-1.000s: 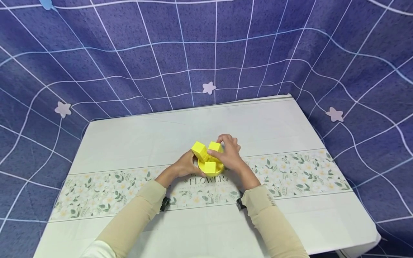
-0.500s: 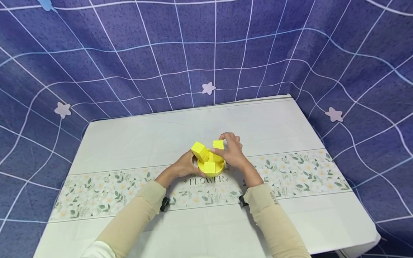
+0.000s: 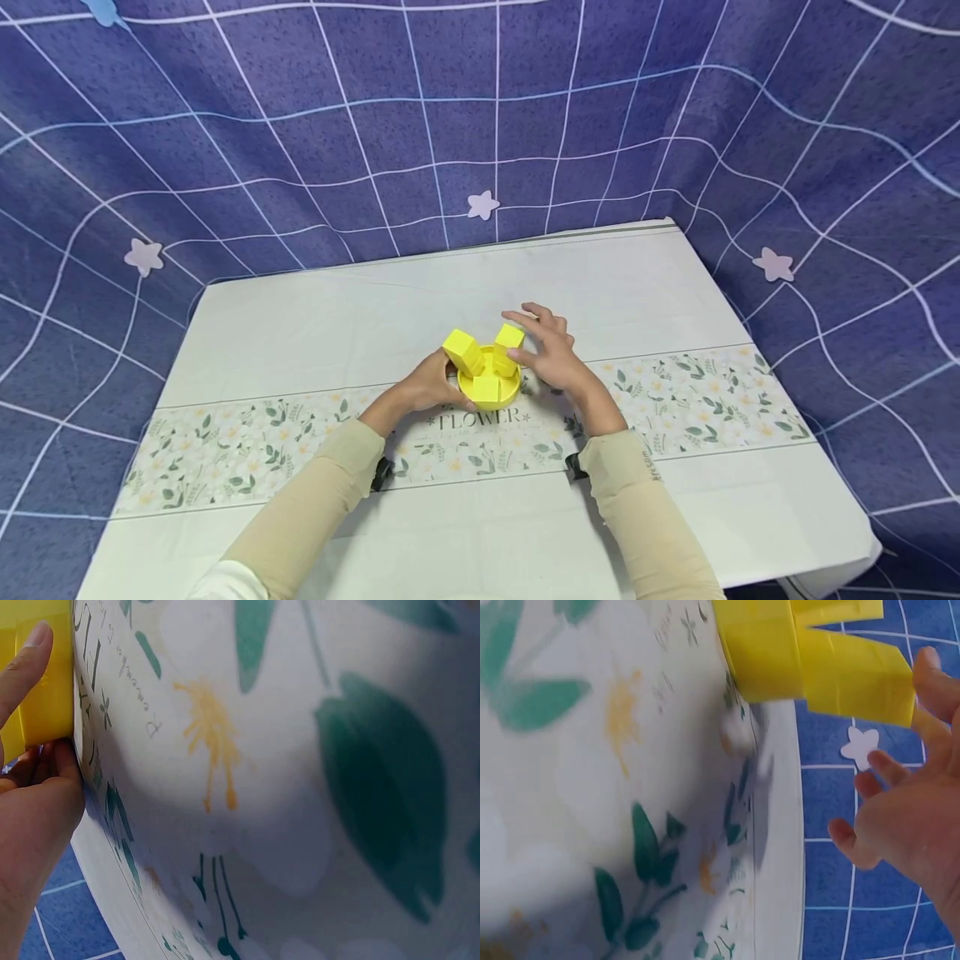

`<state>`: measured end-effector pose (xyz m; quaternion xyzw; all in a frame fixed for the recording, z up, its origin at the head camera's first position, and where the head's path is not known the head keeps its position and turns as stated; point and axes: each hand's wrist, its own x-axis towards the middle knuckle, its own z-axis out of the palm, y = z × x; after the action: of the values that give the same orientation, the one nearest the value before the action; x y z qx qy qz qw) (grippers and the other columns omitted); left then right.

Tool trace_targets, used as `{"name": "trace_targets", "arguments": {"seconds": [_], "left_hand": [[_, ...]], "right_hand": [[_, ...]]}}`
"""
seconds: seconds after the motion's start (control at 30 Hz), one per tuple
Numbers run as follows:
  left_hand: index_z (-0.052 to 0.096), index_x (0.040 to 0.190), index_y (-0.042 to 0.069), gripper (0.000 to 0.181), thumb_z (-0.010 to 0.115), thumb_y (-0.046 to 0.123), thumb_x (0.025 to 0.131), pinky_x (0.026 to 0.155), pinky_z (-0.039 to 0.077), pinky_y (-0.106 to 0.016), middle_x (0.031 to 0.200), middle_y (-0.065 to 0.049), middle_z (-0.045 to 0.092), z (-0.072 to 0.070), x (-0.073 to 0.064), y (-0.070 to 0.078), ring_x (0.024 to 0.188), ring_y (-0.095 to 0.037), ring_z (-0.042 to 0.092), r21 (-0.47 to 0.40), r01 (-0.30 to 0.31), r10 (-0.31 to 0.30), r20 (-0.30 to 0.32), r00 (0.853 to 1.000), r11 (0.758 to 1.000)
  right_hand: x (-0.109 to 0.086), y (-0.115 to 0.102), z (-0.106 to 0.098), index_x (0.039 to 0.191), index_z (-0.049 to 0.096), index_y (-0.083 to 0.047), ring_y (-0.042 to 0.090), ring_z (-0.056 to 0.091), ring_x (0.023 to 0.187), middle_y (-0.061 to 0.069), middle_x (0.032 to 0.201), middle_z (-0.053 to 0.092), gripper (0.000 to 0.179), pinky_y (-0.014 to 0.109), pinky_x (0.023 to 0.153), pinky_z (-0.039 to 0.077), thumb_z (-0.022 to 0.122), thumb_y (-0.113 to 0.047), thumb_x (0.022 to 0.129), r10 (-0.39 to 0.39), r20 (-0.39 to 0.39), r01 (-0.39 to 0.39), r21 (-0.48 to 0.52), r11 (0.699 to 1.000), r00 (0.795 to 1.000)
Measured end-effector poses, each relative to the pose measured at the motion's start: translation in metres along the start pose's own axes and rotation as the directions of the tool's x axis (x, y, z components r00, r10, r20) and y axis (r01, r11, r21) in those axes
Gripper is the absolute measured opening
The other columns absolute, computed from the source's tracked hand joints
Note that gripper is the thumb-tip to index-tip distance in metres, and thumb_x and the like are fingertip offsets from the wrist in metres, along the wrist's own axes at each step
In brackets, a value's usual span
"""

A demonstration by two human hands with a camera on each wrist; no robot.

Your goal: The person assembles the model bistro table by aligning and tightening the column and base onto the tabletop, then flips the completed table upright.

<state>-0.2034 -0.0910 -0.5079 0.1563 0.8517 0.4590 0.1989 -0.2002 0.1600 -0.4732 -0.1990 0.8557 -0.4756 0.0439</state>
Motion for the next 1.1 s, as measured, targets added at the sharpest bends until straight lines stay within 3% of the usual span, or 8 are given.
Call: {"name": "trace_targets", "arguments": {"seconds": [0.13,0.27,0.4,0.73,1.1], "left_hand": [[0.04,0.138,0.016,0.1,0.095,0.018,0.055,0.108,0.032,-0.032,0.129,0.002,0.053,0.0,0.0,0.0,0.123,-0.015,0.049,0.007,0.008,-0.008,0.001,1.0,1.0],[0.039,0.14,0.016,0.102,0.095,0.019,0.055,0.108,0.032,-0.032,0.13,0.002,0.053,0.001,0.001,-0.001,0.122,-0.015,0.049,0.005,0.011,-0.011,0.001,1.0,1.0],[0.039,0.139,0.016,0.101,0.095,0.018,0.054,0.109,0.031,-0.032,0.13,0.002,0.053,0.0,0.001,-0.001,0.123,-0.015,0.048,-0.002,0.007,-0.007,0.001,1.0,1.0],[0.038,0.14,0.016,0.103,0.095,0.019,0.054,0.108,0.031,-0.031,0.13,0.002,0.052,0.0,0.001,-0.001,0.123,-0.014,0.048,0.012,0.007,-0.007,-0.003,1.0,1.0],[0.039,0.139,0.016,0.102,0.095,0.017,0.054,0.11,0.031,-0.032,0.13,0.003,0.052,0.001,0.001,-0.002,0.125,-0.015,0.047,-0.008,0.012,-0.012,-0.008,1.0,1.0]], "right_hand": [[0.0,0.001,-0.003,0.136,0.053,-0.02,0.037,0.013,0.135,0.012,0.154,0.024,0.045,0.07,0.101,0.008,0.064,-0.02,0.092,0.007,0.016,-0.007,0.004,1.0,1.0],[0.001,-0.002,-0.001,0.121,0.057,-0.019,0.036,0.015,0.134,0.011,0.149,0.03,0.036,0.067,0.103,0.01,0.072,-0.02,0.087,0.08,-0.04,-0.08,0.011,0.997,0.996],[0.001,-0.004,0.003,0.111,0.056,-0.017,0.036,0.019,0.13,0.012,0.145,0.034,0.032,0.064,0.103,0.009,0.074,-0.019,0.085,0.095,-0.098,-0.097,-0.01,0.995,0.991],[-0.001,-0.005,0.008,0.111,0.055,-0.017,0.035,0.021,0.127,0.011,0.142,0.035,0.032,0.06,0.101,0.009,0.074,-0.017,0.085,0.088,-0.129,-0.091,-0.017,0.996,0.988],[-0.004,-0.009,0.002,0.124,0.054,-0.015,0.034,0.018,0.131,0.011,0.146,0.032,0.042,0.063,0.103,0.009,0.073,-0.022,0.086,0.089,-0.109,-0.09,-0.01,0.996,0.99]]}}
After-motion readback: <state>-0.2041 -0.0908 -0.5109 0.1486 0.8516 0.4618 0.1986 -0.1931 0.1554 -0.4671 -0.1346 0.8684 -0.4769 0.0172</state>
